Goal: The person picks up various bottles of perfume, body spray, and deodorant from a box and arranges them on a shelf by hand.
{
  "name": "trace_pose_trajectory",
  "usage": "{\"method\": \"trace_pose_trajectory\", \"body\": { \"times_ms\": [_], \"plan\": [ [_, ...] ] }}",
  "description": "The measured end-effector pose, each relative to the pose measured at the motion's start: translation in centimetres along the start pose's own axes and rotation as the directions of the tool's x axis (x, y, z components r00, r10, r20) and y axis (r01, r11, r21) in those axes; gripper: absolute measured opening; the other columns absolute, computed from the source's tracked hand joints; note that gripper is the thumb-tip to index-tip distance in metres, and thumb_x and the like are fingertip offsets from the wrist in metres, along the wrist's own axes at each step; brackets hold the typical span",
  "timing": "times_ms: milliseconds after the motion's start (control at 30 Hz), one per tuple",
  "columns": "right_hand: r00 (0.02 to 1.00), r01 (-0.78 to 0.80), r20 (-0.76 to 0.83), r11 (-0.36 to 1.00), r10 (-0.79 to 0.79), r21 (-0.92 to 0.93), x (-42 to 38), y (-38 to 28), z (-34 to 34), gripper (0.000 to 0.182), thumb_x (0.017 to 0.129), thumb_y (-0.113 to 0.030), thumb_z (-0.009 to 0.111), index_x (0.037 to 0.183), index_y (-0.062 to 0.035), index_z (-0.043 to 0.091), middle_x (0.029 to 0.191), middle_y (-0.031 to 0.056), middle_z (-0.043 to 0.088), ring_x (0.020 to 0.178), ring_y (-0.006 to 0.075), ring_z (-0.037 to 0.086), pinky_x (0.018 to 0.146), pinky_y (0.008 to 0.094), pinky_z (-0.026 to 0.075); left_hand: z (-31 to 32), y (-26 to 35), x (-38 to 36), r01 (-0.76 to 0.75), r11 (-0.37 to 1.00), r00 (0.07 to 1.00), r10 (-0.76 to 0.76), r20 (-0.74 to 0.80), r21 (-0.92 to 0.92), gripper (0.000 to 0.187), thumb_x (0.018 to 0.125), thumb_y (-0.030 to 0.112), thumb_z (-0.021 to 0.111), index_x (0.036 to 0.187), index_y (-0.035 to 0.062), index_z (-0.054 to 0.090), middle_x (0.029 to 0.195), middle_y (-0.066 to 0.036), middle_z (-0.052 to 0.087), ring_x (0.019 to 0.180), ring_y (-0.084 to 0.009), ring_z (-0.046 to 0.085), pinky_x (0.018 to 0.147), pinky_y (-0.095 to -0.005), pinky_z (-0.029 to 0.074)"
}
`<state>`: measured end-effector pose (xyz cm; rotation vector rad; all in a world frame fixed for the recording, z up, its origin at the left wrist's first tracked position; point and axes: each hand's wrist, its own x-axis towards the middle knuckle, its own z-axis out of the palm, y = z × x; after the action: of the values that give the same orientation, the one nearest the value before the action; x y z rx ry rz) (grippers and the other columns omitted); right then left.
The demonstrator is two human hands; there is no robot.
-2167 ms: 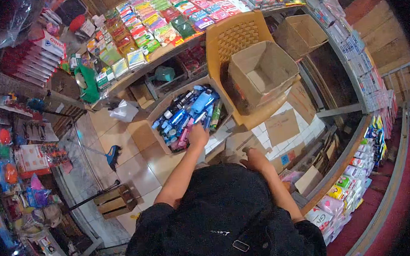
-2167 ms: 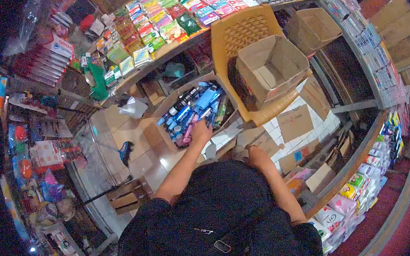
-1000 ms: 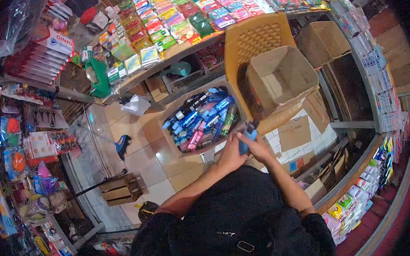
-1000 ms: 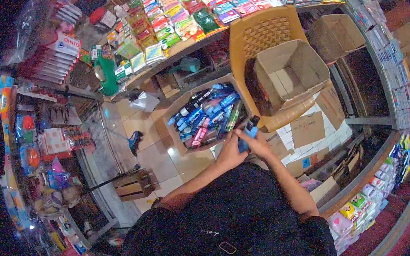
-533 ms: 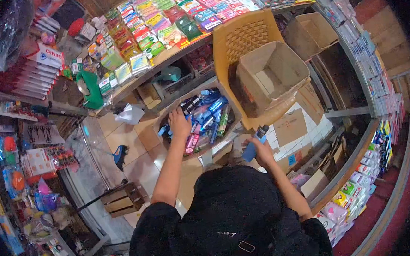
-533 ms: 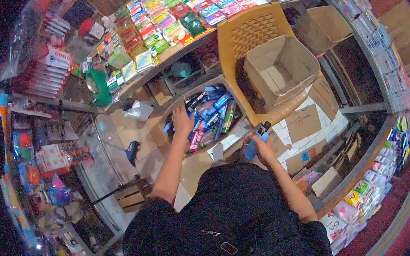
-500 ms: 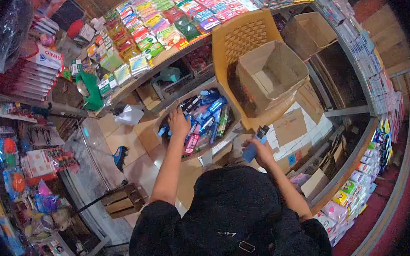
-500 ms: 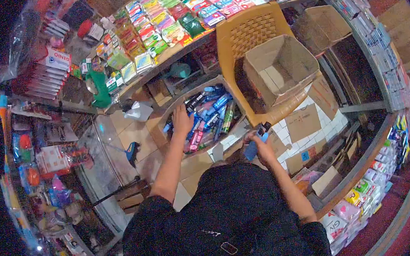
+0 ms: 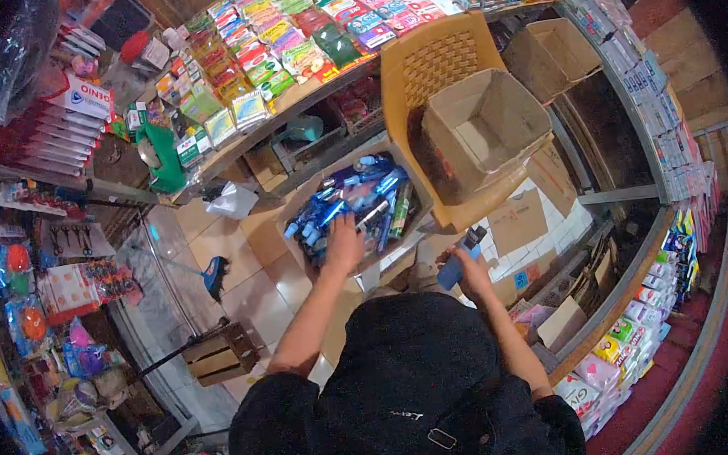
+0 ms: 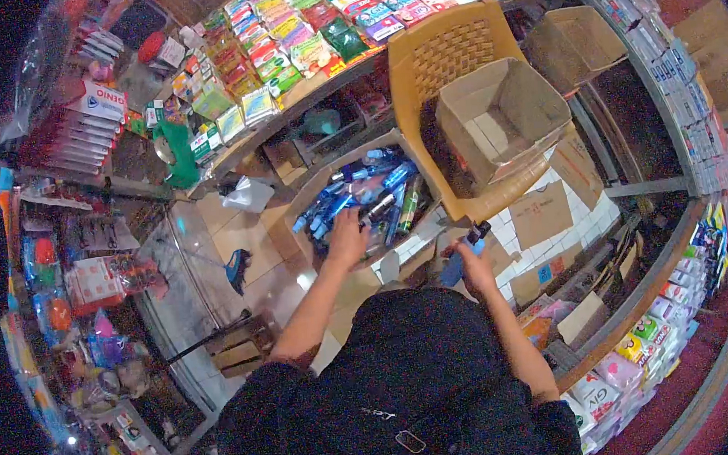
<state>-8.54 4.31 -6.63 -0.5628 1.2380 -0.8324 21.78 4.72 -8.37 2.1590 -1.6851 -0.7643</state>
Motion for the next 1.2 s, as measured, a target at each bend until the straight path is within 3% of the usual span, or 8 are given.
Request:
{"method": "trace_pose_trajectory", "body": {
  "times_ms": [233,333,433,633,800,967,1100,1200],
  "plan": [
    [0.996,-0.082,0.028,0.994,0.085,-0.071,-0.6,-1.0,1.6,0.025,0.09,-0.019,0.062,0.104,0.0014,0.056,0.091,0.0163,0.066,0.081,0.0275,0.067,0.073,0.0405,0.056,2.2,1.6,-2.6,-0.038,0.999,0.995,0.035,-0.098,-0.023,0.044,0.08,0.013,0.071,0.115,-0.0034,0.051,0.122,-0.022,0.051,0.115,-0.0401,0.049,0.096,-0.0462,0.045],
    [0.995,-0.092,0.029,0.991,0.095,-0.092,-0.4,-0.8,1.6,0.026,0.09,-0.019,0.063,0.105,0.0014,0.056,0.091,0.0158,0.066,0.081,0.027,0.067,0.073,0.0397,0.056,2.8,1.3,-2.5,-0.002,0.999,0.999,0.003,-0.038,0.035,0.053,0.081,0.019,0.071,0.124,-0.0028,0.049,0.124,-0.023,0.051,0.115,-0.0401,0.051,0.099,-0.0469,0.044],
    [0.997,-0.063,0.036,0.987,0.069,-0.146,-0.4,-1.1,1.4,0.027,0.09,-0.019,0.063,0.106,0.0023,0.055,0.09,0.0154,0.065,0.082,0.0269,0.067,0.073,0.0398,0.056,3.3,1.4,-2.4,0.026,0.999,1.0,-0.026,-0.004,0.033,0.047,0.075,0.016,0.075,0.112,-0.0028,0.052,0.128,-0.022,0.049,0.114,-0.0392,0.051,0.096,-0.0461,0.045],
    [1.0,-0.01,0.014,0.998,0.011,-0.064,-1.0,-1.7,1.0,0.027,0.09,-0.016,0.062,0.105,0.004,0.054,0.091,0.0149,0.065,0.083,0.0276,0.068,0.075,0.0411,0.057,4.6,0.8,-2.5,0.047,0.997,0.999,-0.048,0.014,0.059,0.045,0.076,0.018,0.075,0.11,-0.0029,0.053,0.135,-0.021,0.046,0.113,-0.0405,0.052,0.094,-0.0475,0.046],
    [0.998,-0.062,-0.014,0.996,0.061,-0.057,-1.7,-2.3,1.1,0.024,0.089,-0.015,0.062,0.105,0.0031,0.055,0.093,0.015,0.065,0.082,0.0275,0.068,0.075,0.0394,0.056,4.3,0.0,-2.2,0.011,0.994,0.999,-0.016,-0.042,-0.113,0.051,0.074,0.025,0.075,0.114,-0.0036,0.058,0.131,-0.023,0.052,0.114,-0.0393,0.054,0.094,-0.0448,0.047],
    [0.984,0.12,0.171,0.896,-0.05,-0.427,-2.0,-4.0,1.2,0.035,0.087,-0.014,0.064,0.117,-0.0003,0.055,0.094,0.009,0.067,0.084,0.0182,0.066,0.078,0.0327,0.053,-4.9,5.6,-2.7,0.119,0.943,0.987,-0.079,0.138,-0.312,0.046,0.072,0.029,0.077,0.106,0.0006,0.066,0.097,-0.022,0.067,0.101,-0.0381,0.063,0.092,-0.0428,0.048],
    [0.833,0.262,0.554,0.894,-0.02,-0.362,-3.7,-9.9,3.9,0.059,0.081,-0.01,0.064,0.138,-0.0052,0.048,0.099,0.006,0.067,0.091,0.0136,0.063,0.082,0.0303,0.051,-8.1,7.3,-2.5,-0.12,0.934,0.958,0.198,0.208,-0.336,0.046,0.065,0.029,0.085,0.099,0.0029,0.068,0.091,-0.014,0.07,0.086,-0.0287,0.067,0.082,-0.0353,0.05],
    [0.716,0.145,0.67,0.896,0.197,-0.419,-3.9,-11.9,4.8,0.072,0.08,-0.01,0.065,0.147,-0.008,0.038,0.101,0.0051,0.066,0.096,0.0131,0.062,0.086,0.0309,0.049,-9.1,8.5,-1.4,-0.199,0.85,0.874,0.38,0.304,-0.489,0.045,0.066,0.028,0.086,0.098,0.0029,0.068,0.09,-0.011,0.07,0.085,-0.0227,0.066,0.081,-0.0339,0.049]
  ]
}}
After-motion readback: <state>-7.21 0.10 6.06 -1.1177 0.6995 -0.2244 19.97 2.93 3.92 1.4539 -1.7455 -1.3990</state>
